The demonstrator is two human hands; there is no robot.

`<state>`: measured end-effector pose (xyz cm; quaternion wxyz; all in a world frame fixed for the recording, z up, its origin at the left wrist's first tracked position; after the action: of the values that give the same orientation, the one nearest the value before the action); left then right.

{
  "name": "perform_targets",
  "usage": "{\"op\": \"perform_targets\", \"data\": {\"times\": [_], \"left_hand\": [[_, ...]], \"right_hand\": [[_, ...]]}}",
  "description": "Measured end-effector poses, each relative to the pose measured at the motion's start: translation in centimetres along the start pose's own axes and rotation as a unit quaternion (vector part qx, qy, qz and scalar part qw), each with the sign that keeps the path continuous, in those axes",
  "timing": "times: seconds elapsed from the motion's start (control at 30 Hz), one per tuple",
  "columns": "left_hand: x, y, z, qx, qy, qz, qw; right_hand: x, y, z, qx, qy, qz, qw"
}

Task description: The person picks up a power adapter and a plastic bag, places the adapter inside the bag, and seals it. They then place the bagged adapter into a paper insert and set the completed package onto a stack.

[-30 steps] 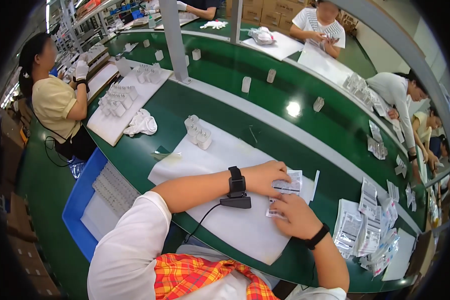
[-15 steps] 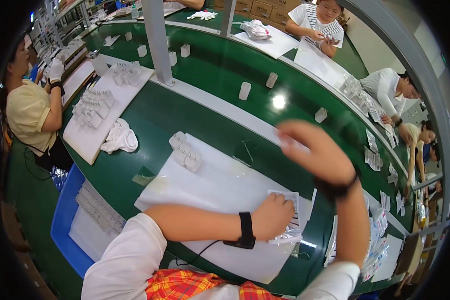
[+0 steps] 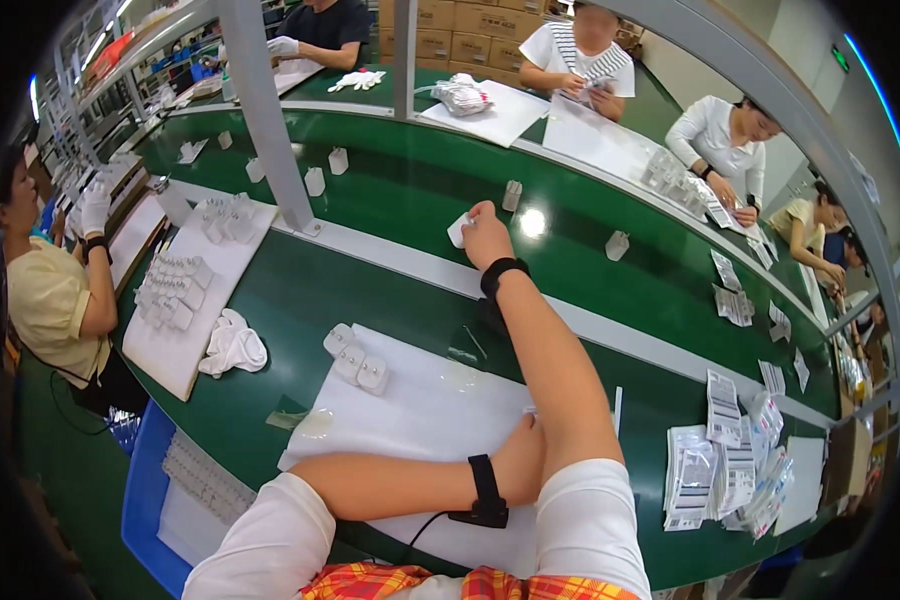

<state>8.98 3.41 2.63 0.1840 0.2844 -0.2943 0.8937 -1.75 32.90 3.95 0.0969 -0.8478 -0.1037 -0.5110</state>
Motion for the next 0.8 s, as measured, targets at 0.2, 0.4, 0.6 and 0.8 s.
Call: {"op": "perform_targets", "data": {"times": [0.2, 0.4, 0.6, 0.8], "left_hand": [[0.1, -0.1, -0.2, 0.055, -0.092, -0.186, 0.977], [1.2, -0.1, 0.1, 0.062, -0.075, -0.139, 0.985], [0.9, -0.1, -0.6, -0.013, -0.034, -0.086, 0.996], [0.9, -0.4, -2.5, 0.099, 0.063, -0.129, 0.985]], "right_hand": [[9.3, 11.9, 2.4, -0.004, -0.544, -0.065, 0.837], [12.3, 29.7, 9.2, -0.035, -0.406, 0.006, 0.913], [9.3, 36.3, 11.2, -0.052, -0.36, 0.125, 0.923], [11.0, 37.7, 6.5, 0.124, 0.089, 0.075, 0.985]]}}
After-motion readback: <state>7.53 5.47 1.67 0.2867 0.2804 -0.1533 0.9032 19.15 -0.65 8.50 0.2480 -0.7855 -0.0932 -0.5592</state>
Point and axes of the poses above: each hand's wrist, its own y-axis away from the middle knuckle, its own x-axis out of the back of the hand, z = x × y, the point moved 7 cm from there along -y, towards the middle knuckle, and after that the axes turned 14 degrees about y, right-handed, at the moved point
